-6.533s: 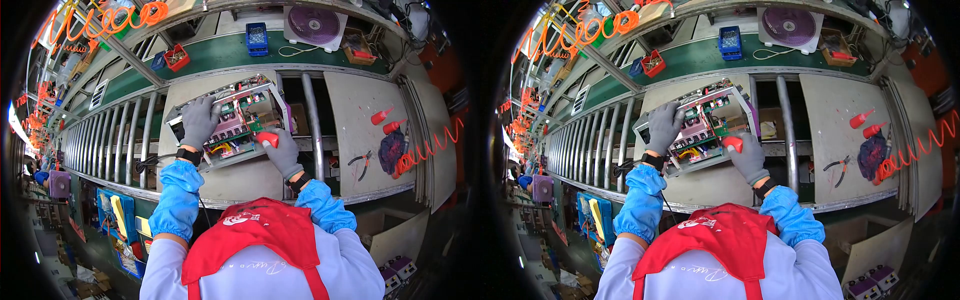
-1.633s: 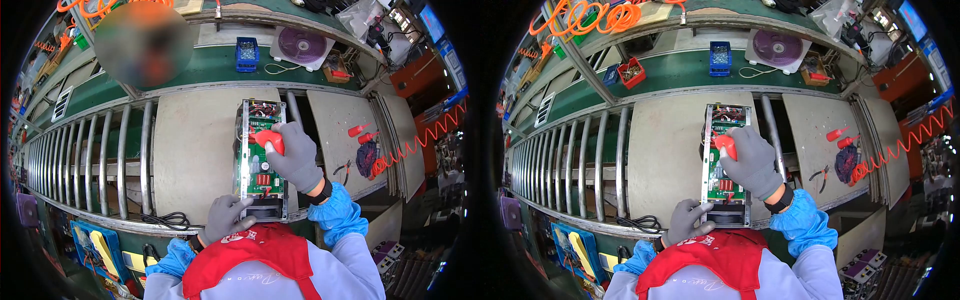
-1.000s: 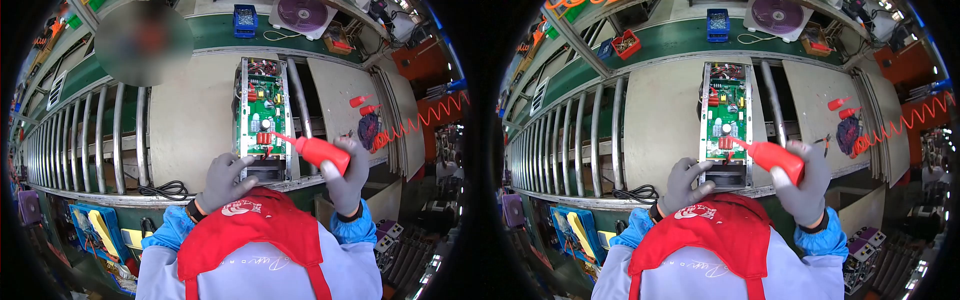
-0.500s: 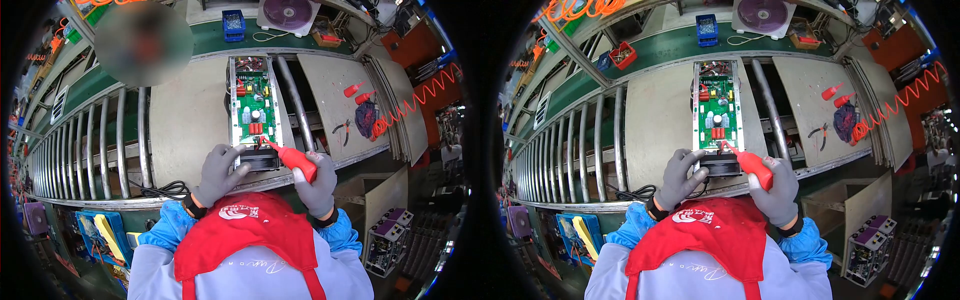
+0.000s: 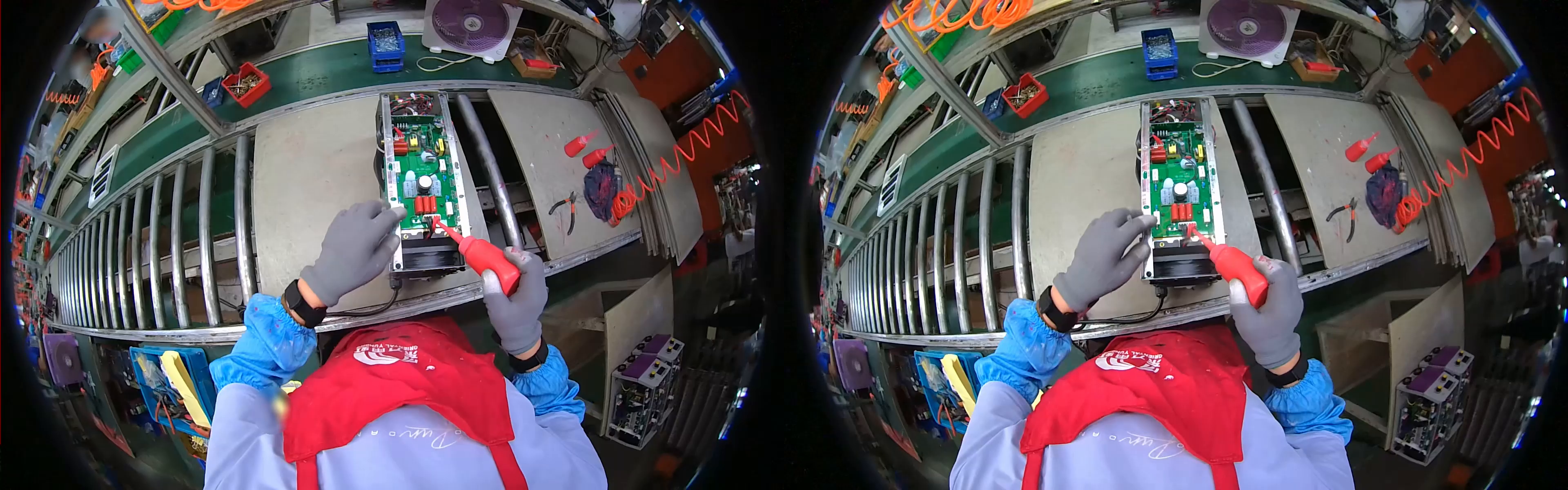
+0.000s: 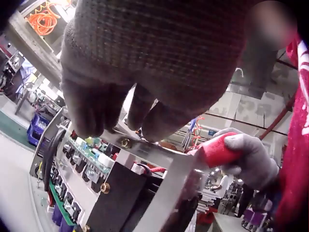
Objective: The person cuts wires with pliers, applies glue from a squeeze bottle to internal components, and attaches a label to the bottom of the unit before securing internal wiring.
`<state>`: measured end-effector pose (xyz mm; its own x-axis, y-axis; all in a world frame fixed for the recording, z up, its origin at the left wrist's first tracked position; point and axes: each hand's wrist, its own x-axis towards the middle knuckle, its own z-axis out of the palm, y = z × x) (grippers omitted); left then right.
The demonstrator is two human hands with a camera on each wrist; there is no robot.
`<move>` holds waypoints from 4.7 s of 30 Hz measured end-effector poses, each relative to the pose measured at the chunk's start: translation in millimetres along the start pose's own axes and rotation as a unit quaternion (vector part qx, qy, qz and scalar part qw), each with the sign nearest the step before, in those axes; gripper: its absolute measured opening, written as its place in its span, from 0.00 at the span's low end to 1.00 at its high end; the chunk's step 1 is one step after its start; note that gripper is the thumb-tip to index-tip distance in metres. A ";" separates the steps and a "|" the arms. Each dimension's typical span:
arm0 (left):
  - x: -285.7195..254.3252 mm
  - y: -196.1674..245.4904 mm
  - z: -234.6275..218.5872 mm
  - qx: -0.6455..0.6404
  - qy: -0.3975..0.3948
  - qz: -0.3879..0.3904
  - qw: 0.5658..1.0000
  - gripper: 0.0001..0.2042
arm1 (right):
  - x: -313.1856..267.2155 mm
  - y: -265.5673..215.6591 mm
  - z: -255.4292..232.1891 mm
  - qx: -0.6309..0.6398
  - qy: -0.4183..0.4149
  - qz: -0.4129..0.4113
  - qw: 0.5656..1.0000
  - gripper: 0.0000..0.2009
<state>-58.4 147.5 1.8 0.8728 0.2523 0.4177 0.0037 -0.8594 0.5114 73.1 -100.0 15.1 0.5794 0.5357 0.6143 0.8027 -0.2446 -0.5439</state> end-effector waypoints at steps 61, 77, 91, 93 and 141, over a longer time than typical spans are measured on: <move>5.1 -15.8 4.5 -0.070 -0.025 0.009 0.997 0.15 | -13.6 -42.6 14.8 0.008 0.070 0.089 0.994 0.21; 16.8 54.7 14.4 -0.187 -0.062 -0.355 0.914 0.24 | -41.4 507.3 -111.4 -0.209 0.111 0.381 0.894 0.22; 25.5 43.9 58.7 -0.162 0.136 -0.413 0.886 0.11 | -20.9 157.0 44.4 0.255 -0.503 0.101 0.820 0.25; 24.7 43.9 61.0 -0.194 0.155 -0.428 0.869 0.13 | -27.6 142.1 51.9 0.213 -0.475 0.081 0.850 0.22; -587.2 96.6 9.3 0.147 0.318 -0.845 0.404 0.22 | -85.5 81.6 5.1 0.137 -0.590 0.292 0.741 0.15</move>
<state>-565.9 -87.8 -201.1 -0.7991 0.5721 -0.1848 0.4717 0.7872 0.3973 88.4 -161.7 -84.7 0.1606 0.7761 -0.6098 0.3126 -0.6260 -0.7144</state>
